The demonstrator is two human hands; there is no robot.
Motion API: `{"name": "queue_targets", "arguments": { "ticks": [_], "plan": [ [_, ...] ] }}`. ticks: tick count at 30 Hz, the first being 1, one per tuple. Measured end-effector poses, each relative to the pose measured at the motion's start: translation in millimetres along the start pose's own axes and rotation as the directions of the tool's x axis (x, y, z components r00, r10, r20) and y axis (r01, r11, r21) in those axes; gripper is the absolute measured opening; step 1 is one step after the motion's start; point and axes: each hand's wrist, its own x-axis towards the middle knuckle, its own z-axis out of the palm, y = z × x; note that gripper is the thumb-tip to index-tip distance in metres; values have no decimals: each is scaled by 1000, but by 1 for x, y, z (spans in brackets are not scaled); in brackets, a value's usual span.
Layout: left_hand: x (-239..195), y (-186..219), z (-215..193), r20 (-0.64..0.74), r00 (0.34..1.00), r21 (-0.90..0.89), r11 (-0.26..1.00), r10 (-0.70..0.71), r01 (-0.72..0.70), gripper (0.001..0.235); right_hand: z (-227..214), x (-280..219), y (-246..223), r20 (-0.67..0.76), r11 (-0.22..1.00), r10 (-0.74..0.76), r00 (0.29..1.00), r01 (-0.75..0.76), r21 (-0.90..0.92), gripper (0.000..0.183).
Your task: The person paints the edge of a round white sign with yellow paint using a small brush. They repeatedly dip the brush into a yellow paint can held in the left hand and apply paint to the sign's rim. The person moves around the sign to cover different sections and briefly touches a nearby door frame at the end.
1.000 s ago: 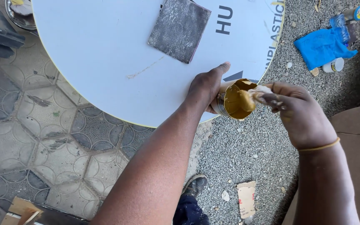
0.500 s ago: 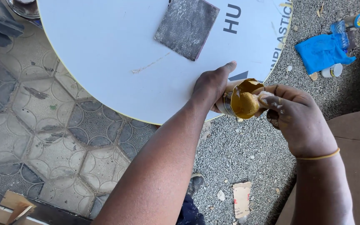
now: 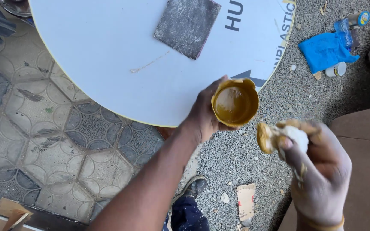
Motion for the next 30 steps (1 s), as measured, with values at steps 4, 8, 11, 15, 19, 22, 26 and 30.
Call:
{"name": "queue_targets", "arguments": {
  "ticks": [4,8,11,15,19,22,26,30],
  "plan": [
    [18,-61,-1,199,976,-125,990,86,-61,57,0,-23,-16,-140,998,53,989,-50,30,32],
    [3,-75,14,107,994,-118,992,-23,36,54,-5,-22,-22,-45,791,6,999,-32,-611,27],
    [-15,-73,25,45,997,-85,994,-62,66,59,-4,-17,-14,44,688,-48,998,65,-723,20],
    [-27,-73,35,-15,999,-130,991,-44,41,58,-2,-15,8,58,566,-33,998,66,-822,22],
    [-38,-71,37,-5,999,-81,996,-44,43,55,2,-17,16,4,517,60,998,-27,-856,30],
    [-41,-72,37,-52,997,-55,997,-60,57,58,3,-20,17,-1,490,75,997,-37,-871,25],
    [-44,-76,34,-64,996,-78,995,-62,57,49,-1,-23,23,5,555,37,999,-16,-832,27],
    [-49,-76,32,-97,992,-86,994,-77,69,56,0,-17,-9,-105,756,397,912,-390,-525,24]
  ]
}}
